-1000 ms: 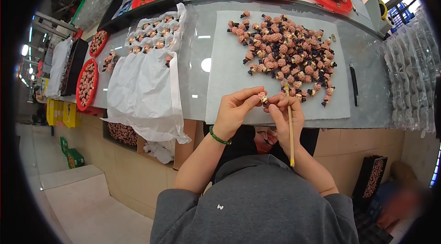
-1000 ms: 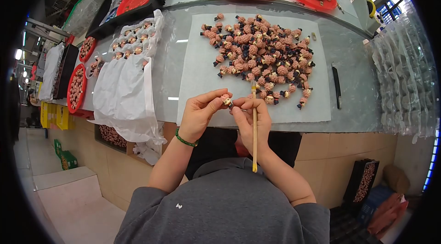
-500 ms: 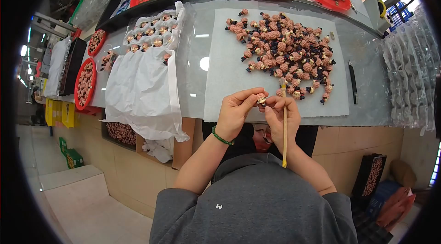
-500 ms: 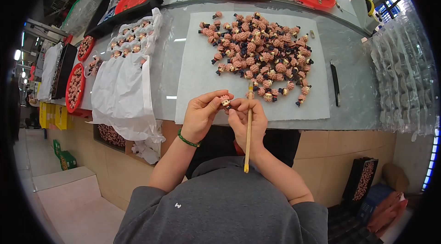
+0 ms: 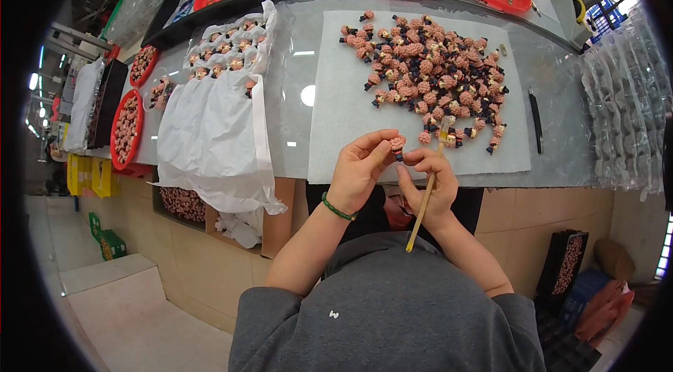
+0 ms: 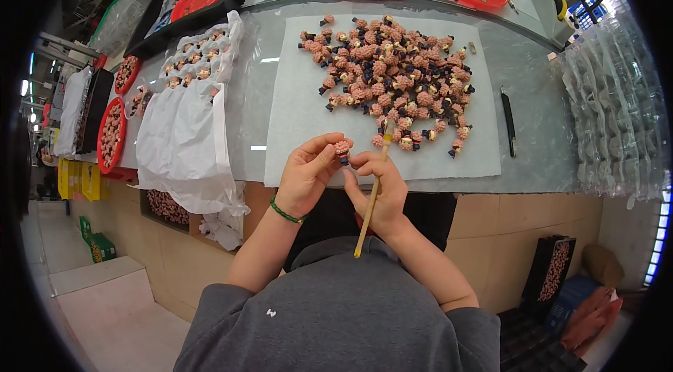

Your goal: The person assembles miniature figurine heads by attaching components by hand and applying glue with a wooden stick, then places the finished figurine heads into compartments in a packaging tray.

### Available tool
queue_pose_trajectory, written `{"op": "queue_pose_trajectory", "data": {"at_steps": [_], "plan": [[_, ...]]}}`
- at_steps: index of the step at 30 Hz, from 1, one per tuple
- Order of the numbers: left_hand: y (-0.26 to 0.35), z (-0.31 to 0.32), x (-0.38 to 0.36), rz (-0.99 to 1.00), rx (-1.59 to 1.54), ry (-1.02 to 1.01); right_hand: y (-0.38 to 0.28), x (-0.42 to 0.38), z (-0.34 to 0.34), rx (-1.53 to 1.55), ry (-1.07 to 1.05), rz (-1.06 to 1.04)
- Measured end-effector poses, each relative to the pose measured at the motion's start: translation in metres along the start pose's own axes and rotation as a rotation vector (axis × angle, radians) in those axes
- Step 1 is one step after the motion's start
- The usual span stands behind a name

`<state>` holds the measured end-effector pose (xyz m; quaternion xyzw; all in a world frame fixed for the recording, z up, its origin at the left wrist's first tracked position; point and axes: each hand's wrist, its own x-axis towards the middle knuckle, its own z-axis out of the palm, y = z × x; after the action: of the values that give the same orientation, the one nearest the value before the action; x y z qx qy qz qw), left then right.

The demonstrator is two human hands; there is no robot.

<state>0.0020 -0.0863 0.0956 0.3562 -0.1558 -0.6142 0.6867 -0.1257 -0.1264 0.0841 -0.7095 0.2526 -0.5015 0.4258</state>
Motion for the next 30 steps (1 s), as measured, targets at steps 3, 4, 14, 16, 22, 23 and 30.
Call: {"op": "queue_pose_trajectory", "data": {"at_steps": [3, 4, 14, 16, 22, 23, 30], "plan": [[0.002, -0.002, 0.0, -0.016, 0.011, 0.05, -0.001, 0.004, -0.008, -0.08, -0.027, -0.086], [0.003, -0.003, 0.0, -0.017, 0.01, 0.047, 0.001, 0.008, -0.011, -0.144, 0.02, -0.109], [0.02, 0.008, 0.0, -0.094, -0.106, 0.1, -0.003, 0.039, -0.024, -0.845, -0.099, -0.178], [0.019, 0.006, -0.001, -0.112, -0.111, 0.126, -0.001, 0.037, -0.024, -0.764, -0.08, -0.22], [0.007, 0.012, 0.0, 0.035, 0.281, -0.072, -0.007, 0.025, -0.012, -0.196, 0.03, -0.119], [0.006, 0.014, 0.0, 0.111, 0.344, -0.135, -0.009, 0.024, -0.01, -0.198, 0.032, -0.119], [0.013, 0.006, -0.001, -0.027, 0.361, -0.128, -0.019, 0.029, -0.01, 0.461, 0.079, 0.597]]}}
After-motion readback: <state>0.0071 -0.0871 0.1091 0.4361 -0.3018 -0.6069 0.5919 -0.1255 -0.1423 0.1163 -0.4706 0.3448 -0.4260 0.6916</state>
